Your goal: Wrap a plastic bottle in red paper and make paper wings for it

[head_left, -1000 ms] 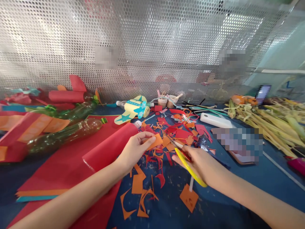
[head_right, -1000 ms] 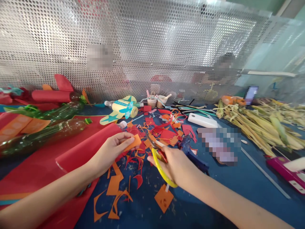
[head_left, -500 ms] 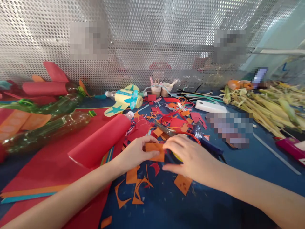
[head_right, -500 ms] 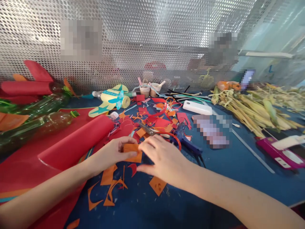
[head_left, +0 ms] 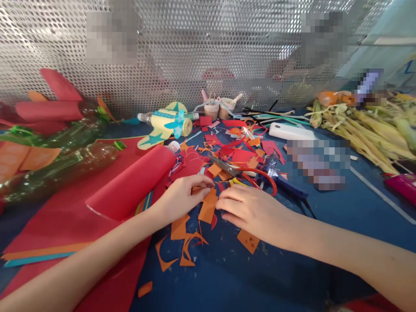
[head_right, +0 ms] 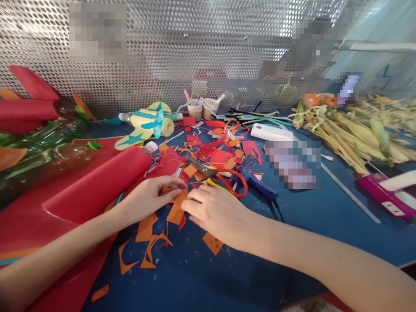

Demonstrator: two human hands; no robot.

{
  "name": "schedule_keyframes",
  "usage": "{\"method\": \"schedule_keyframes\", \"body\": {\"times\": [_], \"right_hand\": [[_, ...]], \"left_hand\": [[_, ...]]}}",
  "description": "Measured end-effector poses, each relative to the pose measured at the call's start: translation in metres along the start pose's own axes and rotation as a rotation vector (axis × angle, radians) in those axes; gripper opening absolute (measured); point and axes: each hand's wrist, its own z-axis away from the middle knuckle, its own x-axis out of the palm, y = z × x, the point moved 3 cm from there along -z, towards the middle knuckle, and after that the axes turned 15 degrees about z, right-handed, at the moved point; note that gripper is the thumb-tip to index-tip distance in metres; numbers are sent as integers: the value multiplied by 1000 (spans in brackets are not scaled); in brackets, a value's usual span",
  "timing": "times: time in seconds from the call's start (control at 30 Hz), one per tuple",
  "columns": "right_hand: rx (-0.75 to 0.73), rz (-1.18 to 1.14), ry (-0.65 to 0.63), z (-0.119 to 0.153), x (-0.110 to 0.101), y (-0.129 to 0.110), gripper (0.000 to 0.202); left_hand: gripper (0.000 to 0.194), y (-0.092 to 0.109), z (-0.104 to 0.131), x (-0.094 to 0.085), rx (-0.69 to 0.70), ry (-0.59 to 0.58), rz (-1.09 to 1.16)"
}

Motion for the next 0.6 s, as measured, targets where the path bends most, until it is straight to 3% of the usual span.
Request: {"method": "schedule_keyframes", "body": {"times": [0.1,0.33,0.43,0.6], "right_hand": [[-66,93,96,-1,10,-2,22],[-130,157,67,-4,19,0,20],[-99,101,24,-2,17,-1,17],[-73,49,-93,3,6,-5,10]], "left_hand": [[16,2,1,3,-25,-33,7],[17,2,3,5,17,-50,-3],[19,2,2,-1,102,-4,-170],[19,7,2,-3,365,-45,-568]]}}
